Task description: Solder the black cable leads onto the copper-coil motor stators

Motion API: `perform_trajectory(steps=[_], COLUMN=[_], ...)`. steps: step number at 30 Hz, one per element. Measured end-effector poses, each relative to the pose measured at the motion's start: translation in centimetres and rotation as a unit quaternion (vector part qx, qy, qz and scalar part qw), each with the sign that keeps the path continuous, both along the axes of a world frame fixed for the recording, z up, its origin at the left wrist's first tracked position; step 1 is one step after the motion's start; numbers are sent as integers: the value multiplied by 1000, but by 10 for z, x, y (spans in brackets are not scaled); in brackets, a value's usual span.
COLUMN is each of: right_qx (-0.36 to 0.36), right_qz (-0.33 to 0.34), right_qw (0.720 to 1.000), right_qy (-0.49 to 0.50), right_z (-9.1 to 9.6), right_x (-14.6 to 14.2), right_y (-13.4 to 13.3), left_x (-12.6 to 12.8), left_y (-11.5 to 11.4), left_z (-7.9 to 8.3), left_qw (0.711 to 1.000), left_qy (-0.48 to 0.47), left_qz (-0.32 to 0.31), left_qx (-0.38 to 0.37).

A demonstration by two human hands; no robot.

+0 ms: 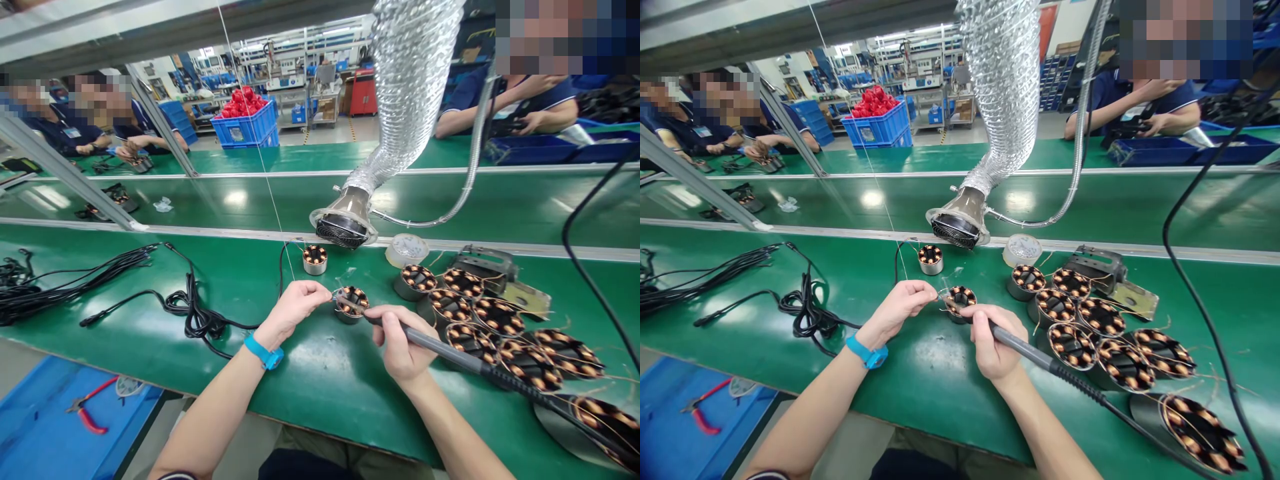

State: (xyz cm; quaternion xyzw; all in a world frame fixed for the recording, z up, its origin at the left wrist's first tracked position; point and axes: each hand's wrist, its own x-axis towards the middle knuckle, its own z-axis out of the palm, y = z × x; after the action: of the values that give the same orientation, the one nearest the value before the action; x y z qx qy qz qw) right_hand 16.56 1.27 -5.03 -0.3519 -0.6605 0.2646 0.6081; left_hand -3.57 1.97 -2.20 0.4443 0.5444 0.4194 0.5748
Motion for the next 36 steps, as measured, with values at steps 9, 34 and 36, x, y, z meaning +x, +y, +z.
perform_trajectory(steps=[9, 34, 36], right_qx=[-71, -2, 29], right_qz=[26, -3, 4], right_qw=[993, 1000, 998], right_qy=[88, 1, -51], right_z=[3, 12, 14], right_x=[-7, -9, -12], right_y=[2, 4, 8], left_x=[0, 1, 1], left_y=[0, 0, 0], left_z=[1, 0, 1], left_qw=[1000, 1000, 1000], left_qy=[4, 5, 0], left_qz=[1, 0, 1], left_qx=[4, 13, 25])
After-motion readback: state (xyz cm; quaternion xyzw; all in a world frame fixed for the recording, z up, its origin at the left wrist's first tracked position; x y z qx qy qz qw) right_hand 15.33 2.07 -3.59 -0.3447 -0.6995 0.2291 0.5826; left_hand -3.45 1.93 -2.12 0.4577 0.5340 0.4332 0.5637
